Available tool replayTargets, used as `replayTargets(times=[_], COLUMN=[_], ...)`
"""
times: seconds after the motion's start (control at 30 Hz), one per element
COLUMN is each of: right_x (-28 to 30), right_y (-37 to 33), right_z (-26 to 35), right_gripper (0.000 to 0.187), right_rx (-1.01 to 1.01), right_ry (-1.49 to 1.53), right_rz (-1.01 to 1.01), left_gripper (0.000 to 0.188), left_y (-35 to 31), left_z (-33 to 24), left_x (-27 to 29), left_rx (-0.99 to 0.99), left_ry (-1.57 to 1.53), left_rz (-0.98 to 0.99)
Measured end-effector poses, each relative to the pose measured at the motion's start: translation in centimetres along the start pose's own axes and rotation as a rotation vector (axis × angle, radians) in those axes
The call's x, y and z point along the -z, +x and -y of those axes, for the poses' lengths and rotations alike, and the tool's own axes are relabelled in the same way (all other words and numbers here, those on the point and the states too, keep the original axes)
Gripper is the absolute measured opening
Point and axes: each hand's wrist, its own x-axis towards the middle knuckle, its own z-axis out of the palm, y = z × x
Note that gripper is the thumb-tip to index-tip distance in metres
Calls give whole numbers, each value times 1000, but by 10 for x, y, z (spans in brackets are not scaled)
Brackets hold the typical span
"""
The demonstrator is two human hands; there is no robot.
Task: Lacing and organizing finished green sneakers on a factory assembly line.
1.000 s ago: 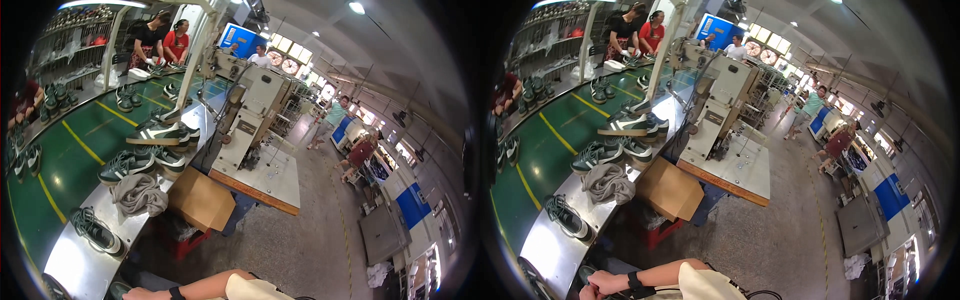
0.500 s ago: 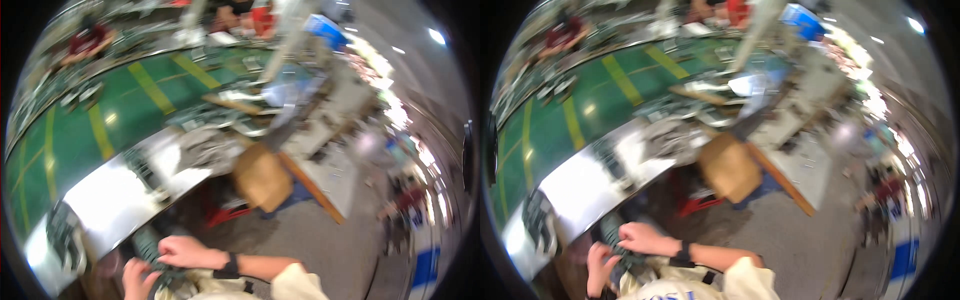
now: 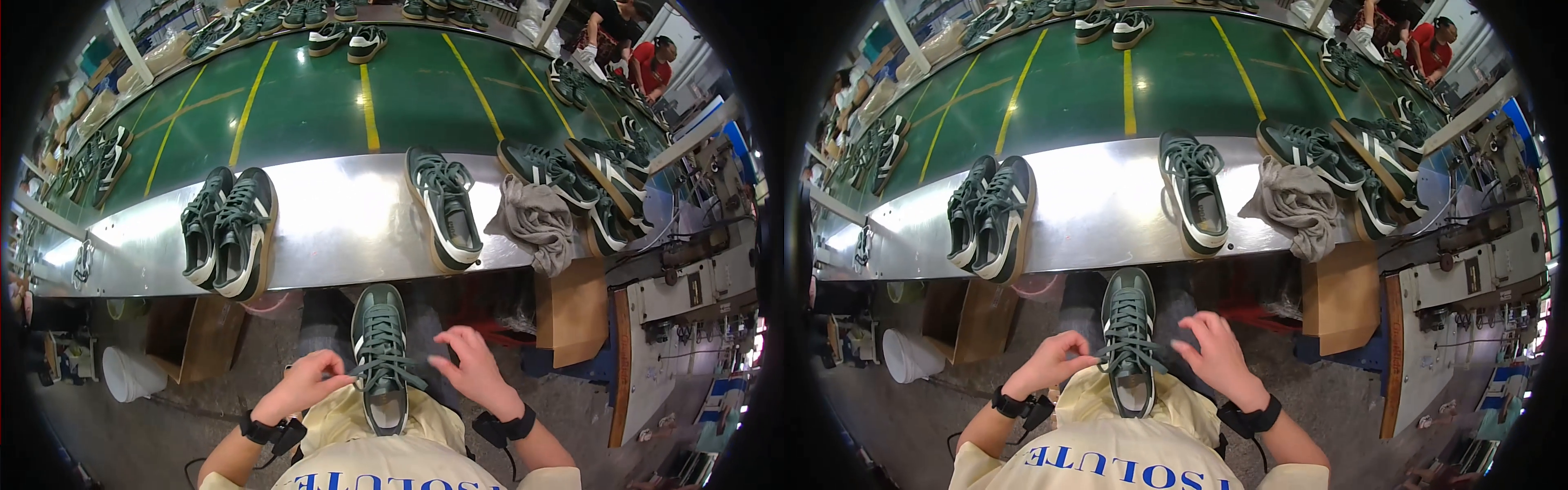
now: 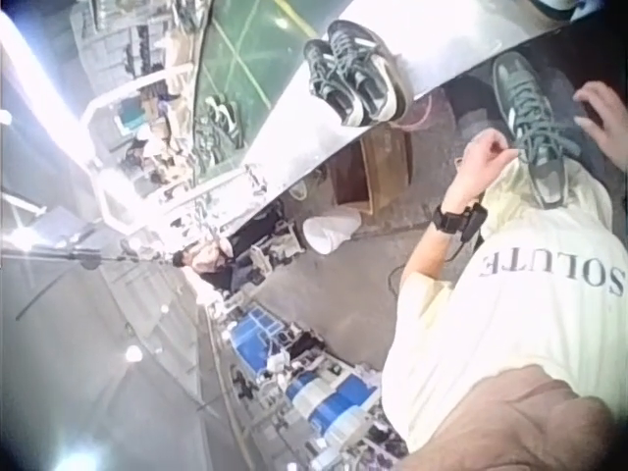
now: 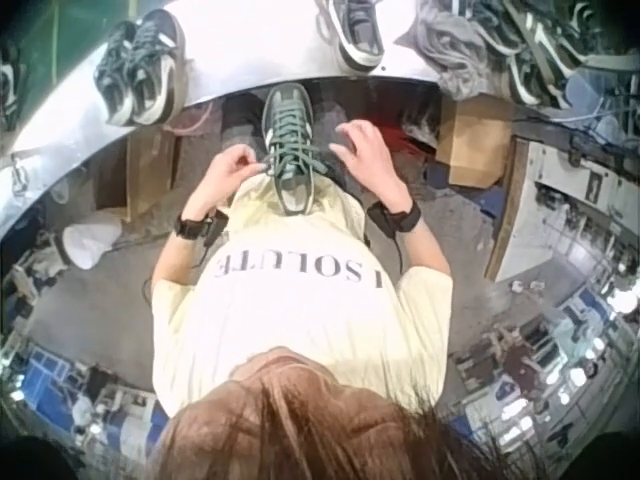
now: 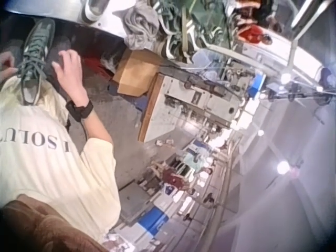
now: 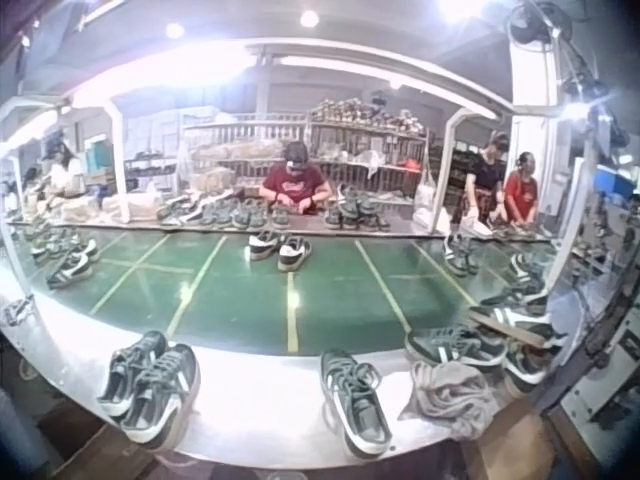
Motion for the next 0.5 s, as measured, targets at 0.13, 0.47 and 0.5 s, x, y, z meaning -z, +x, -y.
replayTargets(times=[0.13, 0.47, 0.5], right_x=[-17, -1, -3], right_y=[21, 36, 32], right_z=[36, 24, 20], right_gripper=[17, 16, 16], right_rx=[275, -194, -195], right_ry=[-251, 348, 344], right_rz=[-88, 295, 294], left_gripper=[19, 14, 14], left_y=[16, 19, 21], left_z=[-20, -10, -8], left_x=[-13, -9, -11], left_rx=[-90, -105, -107], left_ry=[133, 243, 239], left_rz=[-15, -3, -4])
